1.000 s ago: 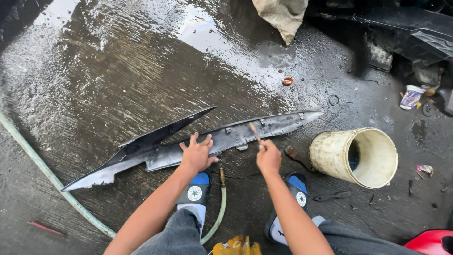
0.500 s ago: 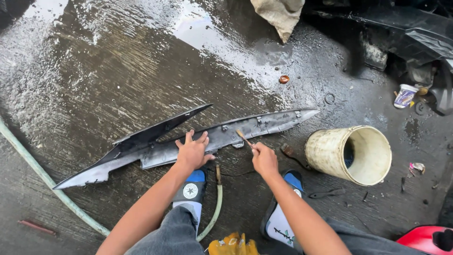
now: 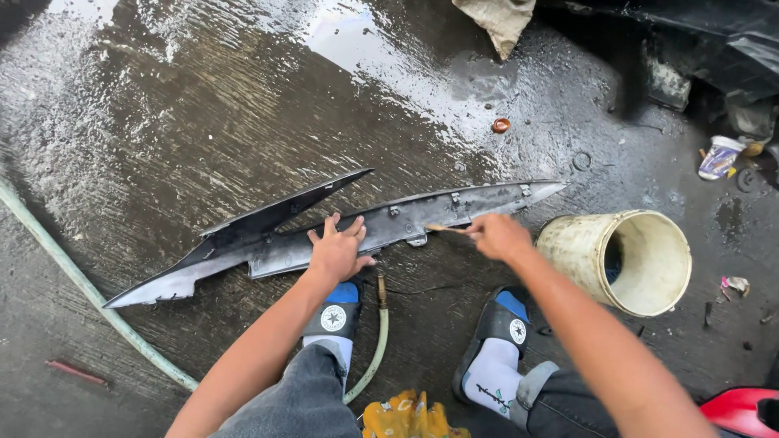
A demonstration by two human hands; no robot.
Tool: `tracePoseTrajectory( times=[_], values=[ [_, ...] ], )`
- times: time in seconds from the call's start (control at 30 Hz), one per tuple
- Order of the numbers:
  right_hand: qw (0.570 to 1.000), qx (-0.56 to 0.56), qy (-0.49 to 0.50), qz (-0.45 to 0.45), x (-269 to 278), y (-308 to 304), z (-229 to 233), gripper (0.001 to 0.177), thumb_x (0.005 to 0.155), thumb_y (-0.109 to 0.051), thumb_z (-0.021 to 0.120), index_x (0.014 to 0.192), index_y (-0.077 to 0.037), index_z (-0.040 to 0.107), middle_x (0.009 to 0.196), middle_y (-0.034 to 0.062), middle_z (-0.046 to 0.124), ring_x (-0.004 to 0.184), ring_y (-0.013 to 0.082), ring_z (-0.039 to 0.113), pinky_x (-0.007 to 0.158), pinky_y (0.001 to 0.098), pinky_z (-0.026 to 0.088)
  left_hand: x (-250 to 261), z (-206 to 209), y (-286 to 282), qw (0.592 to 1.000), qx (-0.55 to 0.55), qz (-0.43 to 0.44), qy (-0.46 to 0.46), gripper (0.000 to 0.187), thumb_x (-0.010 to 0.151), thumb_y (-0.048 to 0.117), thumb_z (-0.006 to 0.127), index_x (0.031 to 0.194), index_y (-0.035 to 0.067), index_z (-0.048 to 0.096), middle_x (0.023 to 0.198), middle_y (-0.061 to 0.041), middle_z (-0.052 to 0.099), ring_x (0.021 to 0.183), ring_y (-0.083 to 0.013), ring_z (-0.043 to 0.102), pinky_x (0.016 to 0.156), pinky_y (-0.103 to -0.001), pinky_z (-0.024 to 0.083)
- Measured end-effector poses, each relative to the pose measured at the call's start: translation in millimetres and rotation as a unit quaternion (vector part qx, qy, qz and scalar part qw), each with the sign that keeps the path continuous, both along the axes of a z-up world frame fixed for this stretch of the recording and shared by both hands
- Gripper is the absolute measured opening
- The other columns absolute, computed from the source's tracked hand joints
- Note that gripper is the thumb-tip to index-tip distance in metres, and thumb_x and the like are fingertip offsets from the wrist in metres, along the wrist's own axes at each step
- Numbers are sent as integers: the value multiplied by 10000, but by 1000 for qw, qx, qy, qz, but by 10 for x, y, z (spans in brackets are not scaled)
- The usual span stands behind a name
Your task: Cleaning a motorcycle fairing with a brush and soapy water
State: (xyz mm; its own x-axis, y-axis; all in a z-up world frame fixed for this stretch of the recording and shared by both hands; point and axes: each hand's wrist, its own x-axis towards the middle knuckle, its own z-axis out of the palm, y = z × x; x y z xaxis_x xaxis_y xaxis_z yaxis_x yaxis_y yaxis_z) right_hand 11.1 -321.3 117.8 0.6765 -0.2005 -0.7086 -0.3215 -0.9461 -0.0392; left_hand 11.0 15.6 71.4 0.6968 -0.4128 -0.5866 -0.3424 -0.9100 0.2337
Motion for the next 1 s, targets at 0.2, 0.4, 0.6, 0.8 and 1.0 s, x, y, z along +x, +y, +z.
tracePoseTrajectory(
  times=[0.2, 0.4, 0.6, 0.8, 1.0],
  values=[
    [998, -38, -13, 47, 162, -431, -177, 203, 948, -262, 674, 1085, -242, 821, 1148, 135, 794, 1177, 383, 707, 1025, 520, 552, 22, -102, -34, 1000, 9, 1, 8, 763, 899, 615, 659, 1528, 220, 485, 1652, 160, 354, 1492, -390, 215, 1008, -806, 392],
    [998, 7, 29, 64, 236, -73, 60, 243, 954, -279, 643, 1136, -255, 803, 1199, 152, 774, 1227, 398, 674, 1059, 526, 532, 28, 12, -15, 1000, 8, -5, 7, 754, 922, 622, 632, 1537, 213, 476, 1657, 151, 348, 1489, -392, 214, 1016, -796, 403],
    [994, -37, 29, 94, 384, -568, -199, 239, 946, -305, 644, 1121, -292, 806, 1195, 134, 784, 1227, 373, 681, 1078, 498, 531, 30, -97, -38, 1000, 21, -1, 11, 759, 903, 623, 649, 1529, 229, 479, 1659, 171, 336, 1492, -386, 206, 1011, -806, 385],
    [994, -28, 43, 98, 456, -668, -175, 247, 947, -286, 657, 1143, -258, 804, 1201, 165, 778, 1229, 384, 680, 1088, 499, 527, 33, -32, -22, 1000, 12, 2, 7, 754, 900, 634, 650, 1520, 236, 491, 1653, 186, 341, 1487, -373, 219, 1018, -789, 404],
    [992, -42, 39, 109, 456, -686, -189, 243, 947, -323, 652, 1134, -287, 804, 1191, 152, 778, 1214, 370, 688, 1070, 492, 533, 13, -103, -45, 1000, 14, 8, 9, 759, 887, 638, 658, 1512, 237, 501, 1656, 185, 339, 1489, -377, 215, 1012, -810, 392]
  ],
)
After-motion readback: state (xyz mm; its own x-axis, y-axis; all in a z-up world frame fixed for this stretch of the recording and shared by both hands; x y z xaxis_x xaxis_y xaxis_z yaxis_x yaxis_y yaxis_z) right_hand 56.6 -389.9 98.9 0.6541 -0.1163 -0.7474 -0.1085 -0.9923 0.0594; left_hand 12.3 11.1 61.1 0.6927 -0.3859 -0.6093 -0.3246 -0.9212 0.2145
